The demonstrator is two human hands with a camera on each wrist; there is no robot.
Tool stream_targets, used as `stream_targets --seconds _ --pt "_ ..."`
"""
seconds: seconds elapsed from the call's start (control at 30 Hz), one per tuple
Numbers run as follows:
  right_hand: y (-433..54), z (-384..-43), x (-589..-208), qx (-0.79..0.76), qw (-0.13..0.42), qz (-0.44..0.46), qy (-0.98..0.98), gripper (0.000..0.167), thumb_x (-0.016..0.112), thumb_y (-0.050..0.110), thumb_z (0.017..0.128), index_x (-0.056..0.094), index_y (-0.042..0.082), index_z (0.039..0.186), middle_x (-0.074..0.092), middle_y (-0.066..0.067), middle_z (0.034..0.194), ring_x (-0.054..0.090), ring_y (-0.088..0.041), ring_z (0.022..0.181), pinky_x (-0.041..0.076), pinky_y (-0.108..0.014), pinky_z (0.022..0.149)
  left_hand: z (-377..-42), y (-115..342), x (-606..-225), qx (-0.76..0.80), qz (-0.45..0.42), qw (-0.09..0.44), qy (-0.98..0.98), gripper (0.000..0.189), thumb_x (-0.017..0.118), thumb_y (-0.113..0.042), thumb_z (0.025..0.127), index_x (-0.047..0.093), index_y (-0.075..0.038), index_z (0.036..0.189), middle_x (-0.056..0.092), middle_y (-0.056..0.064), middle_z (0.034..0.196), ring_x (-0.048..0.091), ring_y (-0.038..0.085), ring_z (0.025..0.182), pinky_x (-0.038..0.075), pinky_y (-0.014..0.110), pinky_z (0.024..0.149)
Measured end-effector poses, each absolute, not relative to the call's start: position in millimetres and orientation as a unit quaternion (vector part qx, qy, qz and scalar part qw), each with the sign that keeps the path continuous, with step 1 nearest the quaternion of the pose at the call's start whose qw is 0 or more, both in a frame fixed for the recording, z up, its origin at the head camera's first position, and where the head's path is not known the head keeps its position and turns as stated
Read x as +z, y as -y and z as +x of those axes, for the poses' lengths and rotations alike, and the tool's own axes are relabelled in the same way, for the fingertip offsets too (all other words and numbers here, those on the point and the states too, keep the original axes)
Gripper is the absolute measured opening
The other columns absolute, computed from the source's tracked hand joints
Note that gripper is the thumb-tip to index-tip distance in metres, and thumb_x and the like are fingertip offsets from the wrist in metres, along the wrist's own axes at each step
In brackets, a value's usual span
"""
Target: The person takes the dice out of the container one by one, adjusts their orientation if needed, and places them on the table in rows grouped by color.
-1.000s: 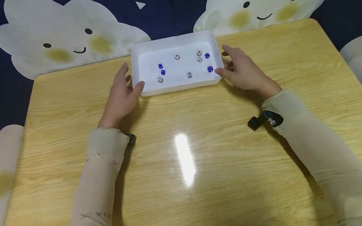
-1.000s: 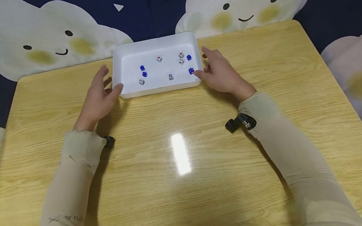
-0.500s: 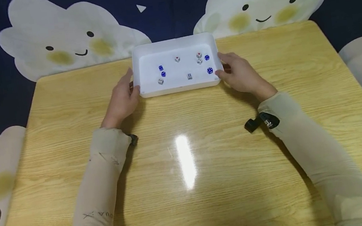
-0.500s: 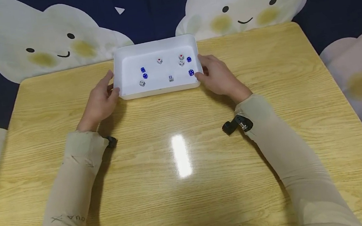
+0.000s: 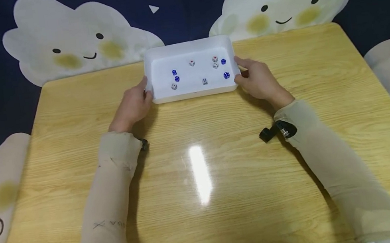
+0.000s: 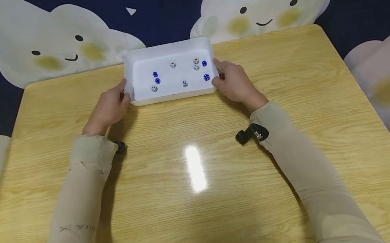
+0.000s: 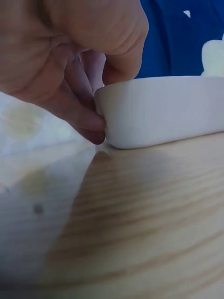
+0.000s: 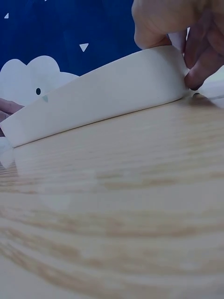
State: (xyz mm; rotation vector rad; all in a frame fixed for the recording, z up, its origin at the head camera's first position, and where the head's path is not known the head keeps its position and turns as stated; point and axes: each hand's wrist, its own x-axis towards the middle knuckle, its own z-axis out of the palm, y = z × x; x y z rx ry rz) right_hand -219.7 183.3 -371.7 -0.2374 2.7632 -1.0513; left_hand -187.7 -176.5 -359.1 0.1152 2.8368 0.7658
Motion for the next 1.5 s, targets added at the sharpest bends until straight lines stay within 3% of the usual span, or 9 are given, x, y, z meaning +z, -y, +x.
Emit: stream_targets --seconds 0.13,0.3,0.4,0.47,0.63,0.8,1.03,1.3,1.5 --pt "-182.0 -222.7 -373.8 -0.347 0.095 -0.072 -0.930 0.062 0.050 0.016 0.103 0.029 0.013 0.162 0.033 -0.009 0.169 0.061 -0.030 0.136 0.058 -0.031 0.092 -189.5 176.4 -361.9 0.262 0.036 0.099 -0.959 0.060 0.034 -0.019 0.108 0.018 0.000 0.163 0.062 0.033 0.114 0.052 0.036 0.091 0.045 0.047 0.095" --pt "-178.5 -226.5 -375.3 -0.351 0.112 -0.071 -0.927 0.062 0.050 0.018 0.103 0.030 0.014 0.162 0.035 -0.007 0.168 0.060 -0.029 0.137 0.057 -0.028 0.087 -186.9 183.0 -368.7 0.265 0.039 0.086 -0.960 0.059 0.032 -0.020 0.110 0.019 -0.002 0.164 0.062 0.033 0.108 0.049 0.033 0.085 0.044 0.046 0.094" --pt "-178.7 -230.0 -372.5 -0.357 0.113 -0.078 -0.924 0.061 0.051 0.019 0.103 0.033 0.013 0.161 0.038 -0.007 0.167 0.059 -0.030 0.138 0.058 -0.038 0.101 -185.6 187.0 -370.7 0.264 0.046 0.084 -0.960 0.059 0.031 -0.022 0.110 0.018 -0.003 0.164 0.062 0.035 0.112 0.049 0.034 0.083 0.045 0.047 0.094" --pt "-179.5 -232.6 -370.1 -0.355 0.107 -0.085 -0.925 0.059 0.054 0.022 0.104 0.036 0.013 0.159 0.041 -0.007 0.165 0.060 -0.030 0.137 0.056 -0.041 0.106 -185.6 189.7 -370.5 0.265 0.052 0.082 -0.959 0.059 0.032 -0.023 0.110 0.019 -0.002 0.164 0.061 0.034 0.132 0.059 0.036 0.098 0.047 0.049 0.101" --pt "-184.8 -236.5 -368.3 -0.332 0.071 -0.106 -0.935 0.053 0.061 0.034 0.104 0.049 0.011 0.151 0.057 -0.012 0.151 0.071 -0.027 0.116 0.054 -0.023 0.078 -188.5 193.8 -366.3 0.269 0.059 0.088 -0.957 0.059 0.037 -0.025 0.111 0.023 -0.003 0.164 0.044 0.024 0.161 0.052 0.035 0.139 0.042 0.053 0.117" --pt "-190.1 -237.6 -372.9 -0.343 0.051 -0.110 -0.932 0.045 0.063 0.033 0.103 0.061 0.008 0.140 0.066 -0.014 0.139 0.070 -0.019 0.088 0.044 -0.015 0.060 -188.9 197.3 -366.6 0.292 0.061 0.090 -0.950 0.057 0.041 -0.021 0.109 0.029 -0.002 0.162 0.045 0.022 0.160 0.058 0.034 0.132 0.049 0.048 0.106" --pt "-194.8 -239.2 -376.4 -0.375 0.048 -0.111 -0.919 0.041 0.067 0.026 0.101 0.065 0.006 0.137 0.071 -0.018 0.131 0.065 0.005 0.074 0.049 -0.009 0.061 -188.7 199.8 -368.2 0.341 0.046 0.082 -0.936 0.053 0.050 -0.015 0.104 0.042 0.002 0.154 0.058 0.025 0.149 0.063 0.038 0.132 0.054 0.049 0.109" --pt "-194.3 -233.6 -371.6 -0.328 0.059 -0.112 -0.936 0.042 0.069 0.027 0.099 0.067 0.008 0.137 0.075 -0.018 0.124 0.066 -0.020 0.090 0.044 -0.012 0.063 -187.6 197.6 -372.7 0.353 0.003 0.042 -0.935 0.044 0.064 -0.019 0.101 0.058 0.000 0.139 0.071 0.025 0.129 0.071 0.036 0.118 0.058 0.048 0.100" --pt "-195.5 -231.8 -368.5 -0.306 0.061 -0.110 -0.944 0.045 0.068 0.026 0.099 0.065 0.008 0.140 0.075 -0.020 0.123 0.069 -0.025 0.095 0.044 -0.014 0.061 -190.2 195.7 -374.1 0.341 0.011 0.000 -0.940 0.043 0.062 -0.018 0.101 0.061 -0.002 0.140 0.076 0.025 0.113 0.075 0.035 0.102 0.058 0.044 0.087"
